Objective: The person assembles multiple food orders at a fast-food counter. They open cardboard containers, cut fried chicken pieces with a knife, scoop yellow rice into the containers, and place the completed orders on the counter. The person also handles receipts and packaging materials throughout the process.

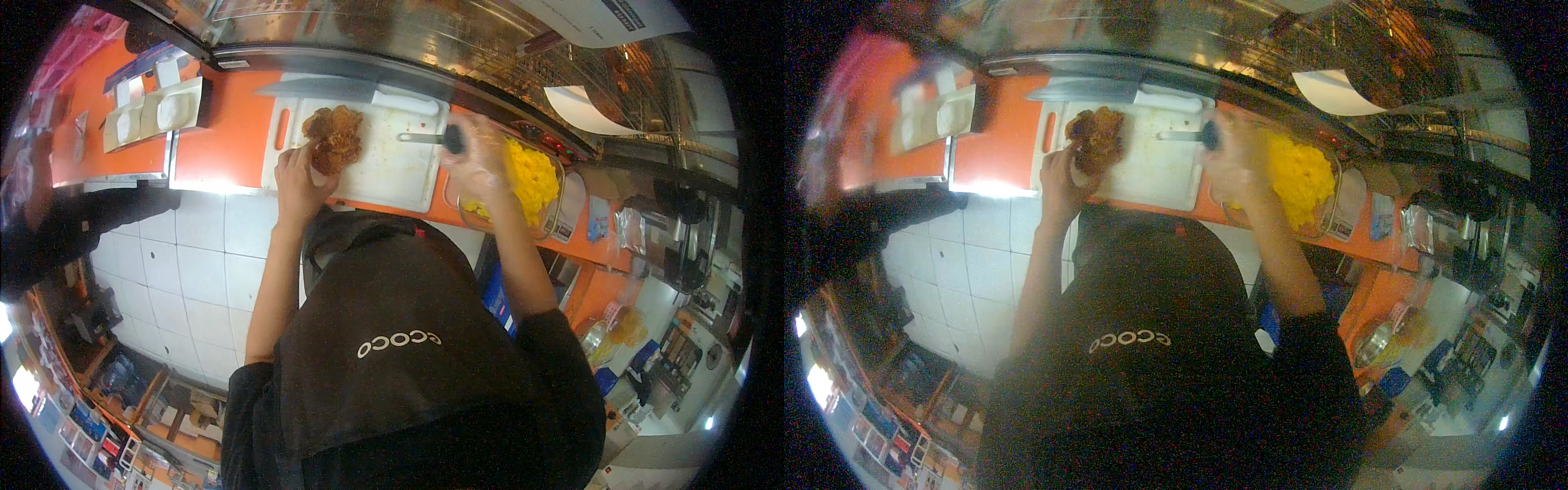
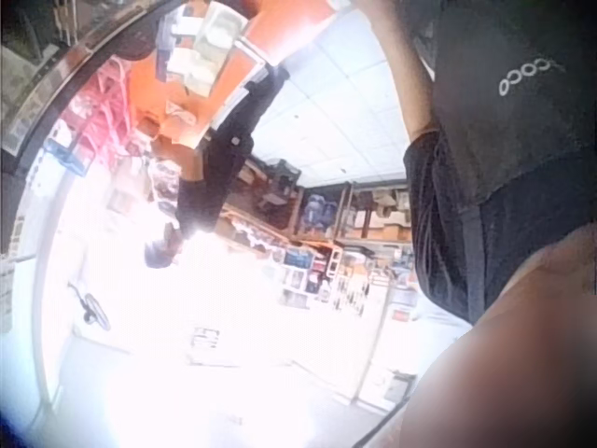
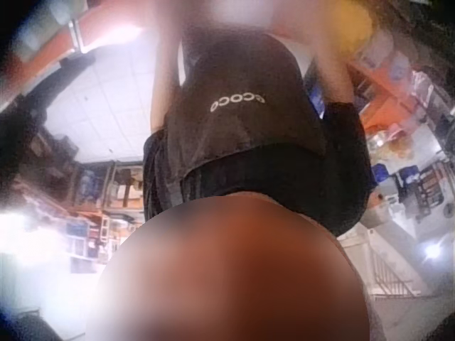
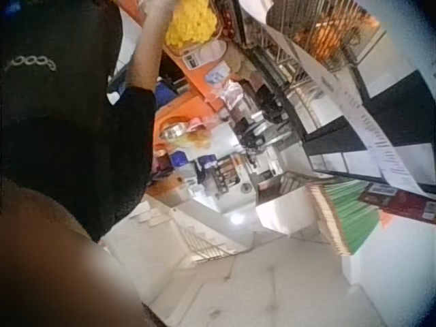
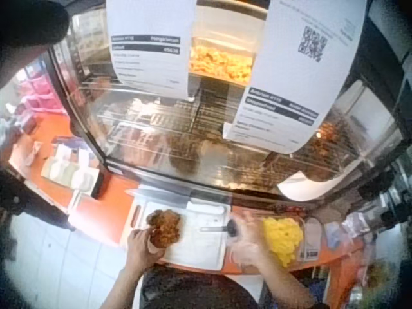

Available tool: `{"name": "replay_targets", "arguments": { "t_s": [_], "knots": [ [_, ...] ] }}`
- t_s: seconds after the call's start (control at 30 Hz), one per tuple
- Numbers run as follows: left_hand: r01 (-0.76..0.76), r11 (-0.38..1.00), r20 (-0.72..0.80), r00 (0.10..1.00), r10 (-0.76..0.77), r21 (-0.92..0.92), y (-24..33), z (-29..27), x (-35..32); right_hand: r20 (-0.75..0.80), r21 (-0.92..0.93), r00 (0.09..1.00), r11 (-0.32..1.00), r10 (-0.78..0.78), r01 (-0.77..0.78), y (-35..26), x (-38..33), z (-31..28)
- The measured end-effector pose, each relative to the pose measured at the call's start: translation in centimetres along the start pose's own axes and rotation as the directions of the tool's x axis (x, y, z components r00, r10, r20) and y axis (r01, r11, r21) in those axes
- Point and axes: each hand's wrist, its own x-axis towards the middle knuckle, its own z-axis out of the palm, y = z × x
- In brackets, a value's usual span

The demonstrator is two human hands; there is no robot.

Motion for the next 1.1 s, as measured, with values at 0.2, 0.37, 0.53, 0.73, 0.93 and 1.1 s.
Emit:
{"name": "replay_targets", "arguments": {
  "t_s": [0.2,0.37,0.53,0.73,0.93,1.1],
  "knots": [
    [0.000,0.999,-0.029,1.000,-0.001,-0.037,-0.4,0.2,-0.7,-0.190,-0.199,0.961,0.951,0.200,-0.237,5.4,-3.5,-4.5],
    [-0.010,0.994,-0.055,0.998,0.004,-0.111,0.2,0.5,-1.2,-0.243,-0.003,0.970,1.000,-0.007,0.007,2.5,-2.2,-3.2],
    [-0.079,0.996,-0.120,0.990,0.074,-0.037,0.9,0.9,-2.1,-0.110,0.180,0.936,0.920,-0.333,0.348,-4.5,1.9,4.0],
    [-0.184,0.980,-0.146,0.970,0.194,0.077,1.5,1.6,-3.6,0.242,0.536,0.896,0.821,-0.372,0.196,-7.5,1.8,9.2],
    [-0.134,0.991,-0.134,0.982,0.136,0.022,1.1,1.9,-4.1,0.245,0.602,0.906,0.787,-0.345,0.137,-6.5,-0.4,10.3],
    [-0.070,0.995,-0.069,0.995,0.065,-0.071,0.6,1.2,-3.9,0.087,0.499,0.952,0.840,-0.292,0.212,-6.0,0.9,10.1]
  ]
}}
